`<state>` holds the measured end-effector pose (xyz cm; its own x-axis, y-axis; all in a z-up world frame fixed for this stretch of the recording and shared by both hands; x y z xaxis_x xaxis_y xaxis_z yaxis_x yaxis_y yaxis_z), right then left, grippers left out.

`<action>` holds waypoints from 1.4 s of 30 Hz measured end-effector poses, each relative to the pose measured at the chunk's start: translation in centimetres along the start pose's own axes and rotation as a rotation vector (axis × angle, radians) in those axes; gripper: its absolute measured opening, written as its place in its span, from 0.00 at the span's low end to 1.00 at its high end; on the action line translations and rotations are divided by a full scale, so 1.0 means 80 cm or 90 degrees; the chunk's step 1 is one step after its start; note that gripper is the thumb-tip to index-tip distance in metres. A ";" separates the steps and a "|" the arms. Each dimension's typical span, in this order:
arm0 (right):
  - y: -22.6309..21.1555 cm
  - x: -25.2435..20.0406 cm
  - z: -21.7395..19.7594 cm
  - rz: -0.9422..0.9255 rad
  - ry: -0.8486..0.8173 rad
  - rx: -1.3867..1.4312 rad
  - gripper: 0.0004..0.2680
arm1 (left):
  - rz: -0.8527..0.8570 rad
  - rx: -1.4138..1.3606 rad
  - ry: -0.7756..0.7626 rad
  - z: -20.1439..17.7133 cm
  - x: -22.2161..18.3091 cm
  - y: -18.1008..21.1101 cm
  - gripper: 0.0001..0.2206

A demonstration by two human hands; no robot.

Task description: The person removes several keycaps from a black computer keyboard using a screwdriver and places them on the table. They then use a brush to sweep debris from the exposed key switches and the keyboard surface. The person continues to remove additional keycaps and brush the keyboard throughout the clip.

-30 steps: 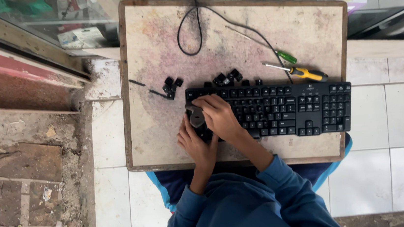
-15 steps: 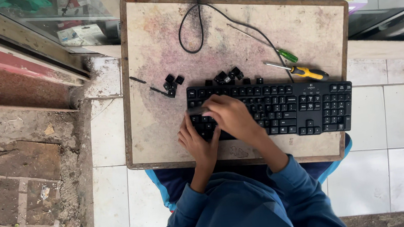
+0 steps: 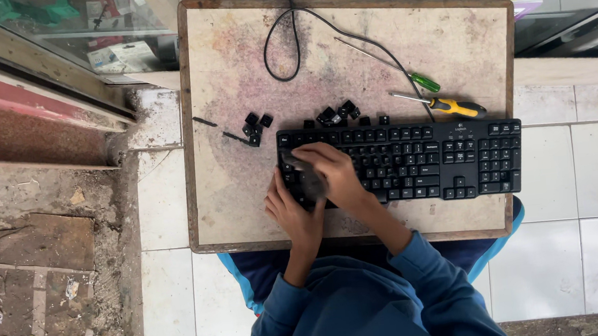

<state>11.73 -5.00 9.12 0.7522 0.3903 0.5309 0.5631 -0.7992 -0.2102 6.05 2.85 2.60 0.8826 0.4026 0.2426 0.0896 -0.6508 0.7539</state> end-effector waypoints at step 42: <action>0.124 -0.181 -0.097 0.439 0.081 0.218 0.03 | 0.027 -0.023 0.025 0.001 0.006 0.007 0.40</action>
<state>3.76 -22.12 5.71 0.9376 -0.2148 0.2736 0.0725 -0.6486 -0.7577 6.52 2.61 3.13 0.8665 0.4008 0.2974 0.0362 -0.6447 0.7636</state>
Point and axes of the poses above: each hand's wrist, its own x-axis towards the middle knuckle, its own z-axis out of the palm, y = z × x, the point moved 7 cm from there along x, towards the middle knuckle, and after that the axes turned 2 degrees about -x, right-handed, at the moved point
